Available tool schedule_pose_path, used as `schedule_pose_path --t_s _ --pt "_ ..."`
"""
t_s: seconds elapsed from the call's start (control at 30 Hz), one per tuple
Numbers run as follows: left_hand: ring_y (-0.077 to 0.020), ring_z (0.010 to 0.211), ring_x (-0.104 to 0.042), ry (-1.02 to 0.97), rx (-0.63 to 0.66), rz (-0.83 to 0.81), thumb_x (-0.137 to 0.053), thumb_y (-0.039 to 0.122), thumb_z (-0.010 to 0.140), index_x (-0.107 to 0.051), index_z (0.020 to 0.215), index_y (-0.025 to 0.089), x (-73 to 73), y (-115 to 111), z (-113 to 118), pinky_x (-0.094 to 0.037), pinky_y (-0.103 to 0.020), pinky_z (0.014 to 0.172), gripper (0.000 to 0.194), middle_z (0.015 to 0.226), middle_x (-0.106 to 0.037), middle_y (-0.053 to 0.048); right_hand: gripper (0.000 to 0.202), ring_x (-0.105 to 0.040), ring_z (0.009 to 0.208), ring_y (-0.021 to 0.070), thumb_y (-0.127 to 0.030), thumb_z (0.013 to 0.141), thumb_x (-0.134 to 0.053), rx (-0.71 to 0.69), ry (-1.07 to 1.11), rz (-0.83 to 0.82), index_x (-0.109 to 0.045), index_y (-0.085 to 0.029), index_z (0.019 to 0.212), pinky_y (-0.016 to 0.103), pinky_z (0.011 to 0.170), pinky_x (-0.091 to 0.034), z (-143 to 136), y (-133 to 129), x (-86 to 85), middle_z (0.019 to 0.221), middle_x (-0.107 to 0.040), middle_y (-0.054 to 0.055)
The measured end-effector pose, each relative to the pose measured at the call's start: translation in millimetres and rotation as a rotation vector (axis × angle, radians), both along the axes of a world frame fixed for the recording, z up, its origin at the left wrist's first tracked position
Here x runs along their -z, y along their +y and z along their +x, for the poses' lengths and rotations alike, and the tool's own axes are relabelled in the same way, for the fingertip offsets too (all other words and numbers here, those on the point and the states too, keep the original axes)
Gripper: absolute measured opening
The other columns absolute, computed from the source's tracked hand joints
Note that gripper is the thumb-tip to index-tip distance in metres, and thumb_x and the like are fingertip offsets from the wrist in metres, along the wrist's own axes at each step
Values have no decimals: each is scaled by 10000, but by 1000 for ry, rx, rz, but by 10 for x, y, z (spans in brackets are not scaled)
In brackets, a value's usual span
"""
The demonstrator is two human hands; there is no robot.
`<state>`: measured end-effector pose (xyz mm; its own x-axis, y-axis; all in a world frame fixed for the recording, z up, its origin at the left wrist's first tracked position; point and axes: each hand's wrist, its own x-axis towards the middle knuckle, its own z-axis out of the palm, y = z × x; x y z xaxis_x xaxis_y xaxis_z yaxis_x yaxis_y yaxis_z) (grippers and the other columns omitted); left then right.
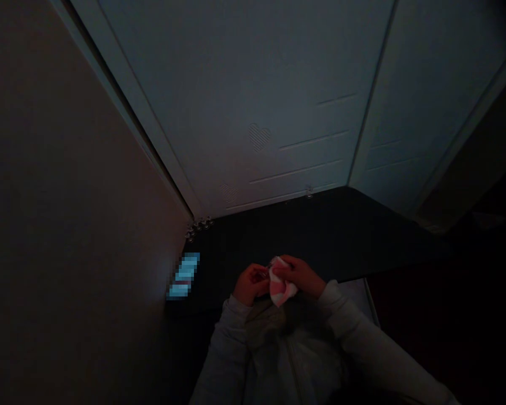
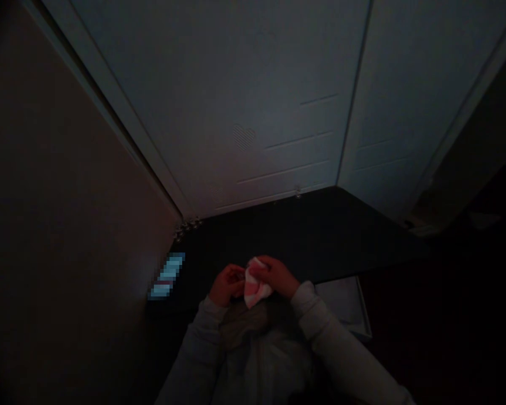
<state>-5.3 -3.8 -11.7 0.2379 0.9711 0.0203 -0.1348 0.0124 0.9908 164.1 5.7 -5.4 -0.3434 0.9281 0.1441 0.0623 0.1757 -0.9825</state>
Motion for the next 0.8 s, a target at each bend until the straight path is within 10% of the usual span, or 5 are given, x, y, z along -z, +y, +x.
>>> schedule_pose_path --t_s 0.8 --pt "-101 635 -505 30 10 19 -688 151 501 -528 787 141 -3 -9 18 -385 -221 606 328 688 -557 2 314 -507 716 129 -325 649 -560 138 -22 60 -499 -175 917 231 636 -415 -28 -9 42 794 -551 2"
